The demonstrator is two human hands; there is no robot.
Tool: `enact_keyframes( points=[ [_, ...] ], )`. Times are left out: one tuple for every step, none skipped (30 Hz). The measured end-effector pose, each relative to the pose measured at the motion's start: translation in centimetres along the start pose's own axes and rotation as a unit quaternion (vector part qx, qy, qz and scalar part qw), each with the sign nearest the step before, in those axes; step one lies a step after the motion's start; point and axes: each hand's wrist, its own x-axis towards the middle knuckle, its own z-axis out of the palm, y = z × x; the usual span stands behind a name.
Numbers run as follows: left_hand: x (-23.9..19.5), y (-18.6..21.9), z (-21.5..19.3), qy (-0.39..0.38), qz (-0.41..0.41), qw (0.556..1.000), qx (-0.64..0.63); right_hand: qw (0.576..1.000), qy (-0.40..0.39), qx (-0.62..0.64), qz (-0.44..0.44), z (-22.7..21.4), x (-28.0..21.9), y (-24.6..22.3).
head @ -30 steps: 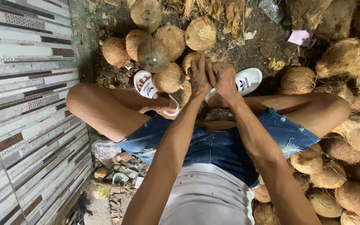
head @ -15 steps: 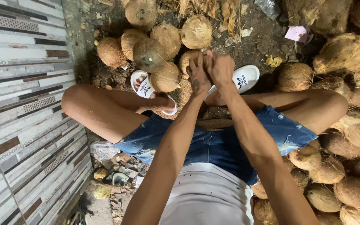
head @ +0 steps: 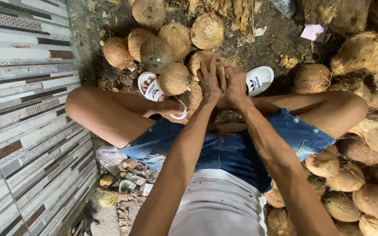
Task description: The person sits cross-legged on the floor and peels the fibrous husk off several coconuts by hand. They pull away the husk fibers and place the removed material on the floor, repeating the process for multiple coconuts.
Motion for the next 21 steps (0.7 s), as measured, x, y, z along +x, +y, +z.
enact_keyframes(
  points=[
    [0.0,0.1,0.0,0.000,-0.001,1.000,0.008,1.000,-0.004,0.000,-0.017,-0.2,0.1,-0.1],
    [0.1,0.1,0.0,0.001,-0.002,1.000,0.016,0.999,-0.008,0.000,-0.033,-0.3,0.2,-0.2],
    [0.0,0.0,-0.1,0.002,-0.001,1.000,0.016,0.999,-0.007,0.000,-0.035,-0.4,0.0,-0.3],
    [-0.2,0.0,-0.2,-0.003,-0.003,1.000,0.003,0.999,-0.019,0.000,-0.034,-0.4,-0.1,-0.3],
    [-0.3,-0.1,-0.2,-0.007,-0.005,1.000,-0.009,0.999,-0.030,0.001,-0.034,-0.5,-0.3,-0.3],
    [0.2,0.0,-0.5,-0.006,-0.004,1.000,-0.010,0.999,-0.029,0.000,-0.036,-0.7,0.6,-0.5],
    [0.5,-0.1,-0.7,-0.019,-0.002,1.000,0.003,0.998,-0.044,0.035,-0.001,-1.0,1.1,-0.8],
    [0.7,-0.1,-0.9,-0.033,0.001,0.999,0.017,0.995,-0.059,0.069,0.035,-1.3,1.6,-1.1],
    [1.2,0.0,-1.1,-0.030,0.005,0.999,0.019,0.996,-0.054,0.070,0.033,-1.3,2.1,-1.0],
    [1.7,0.2,-1.3,-0.050,0.006,0.998,0.030,0.991,-0.045,0.101,0.071,-1.3,2.6,-1.0],
    [2.1,0.1,-1.5,-0.071,0.006,0.997,0.040,0.984,-0.037,0.133,0.110,-1.2,3.0,-1.1],
    [2.4,-0.4,-2.1,-0.068,0.008,0.997,0.042,0.984,-0.034,0.135,0.108,-1.2,3.0,-1.2],
    [2.6,-0.8,-2.5,-0.089,0.006,0.995,0.047,0.979,-0.038,0.156,0.124,-1.4,3.0,-1.1],
    [2.8,-1.3,-2.9,-0.109,0.005,0.993,0.053,0.973,-0.042,0.176,0.140,-1.6,2.9,-1.0],
    [2.5,-1.4,-3.0,-0.113,0.006,0.992,0.052,0.974,-0.041,0.174,0.142,-1.9,2.8,-1.2],
    [2.3,-1.4,-3.2,-0.109,0.007,0.994,-0.003,0.964,-0.050,0.213,0.151,-2.1,2.6,-1.3],
    [2.1,-1.3,-3.3,-0.104,0.007,0.993,-0.059,0.953,-0.059,0.251,0.159,-2.4,2.6,-1.4],
    [2.1,-0.9,-3.0,-0.107,0.008,0.992,-0.061,0.954,-0.058,0.248,0.160,-2.6,2.7,-1.1],
    [1.9,-0.7,-2.8,-0.092,0.006,0.994,-0.055,0.956,-0.067,0.218,0.186,-2.6,2.8,-0.9],
    [1.8,-0.5,-2.7,-0.078,0.005,0.996,-0.048,0.956,-0.077,0.188,0.212,-2.6,2.8,-0.7],
    [1.6,-0.4,-2.1,-0.078,0.001,0.996,-0.048,0.955,-0.080,0.189,0.213,-2.8,2.7,-1.1]
  ],
)
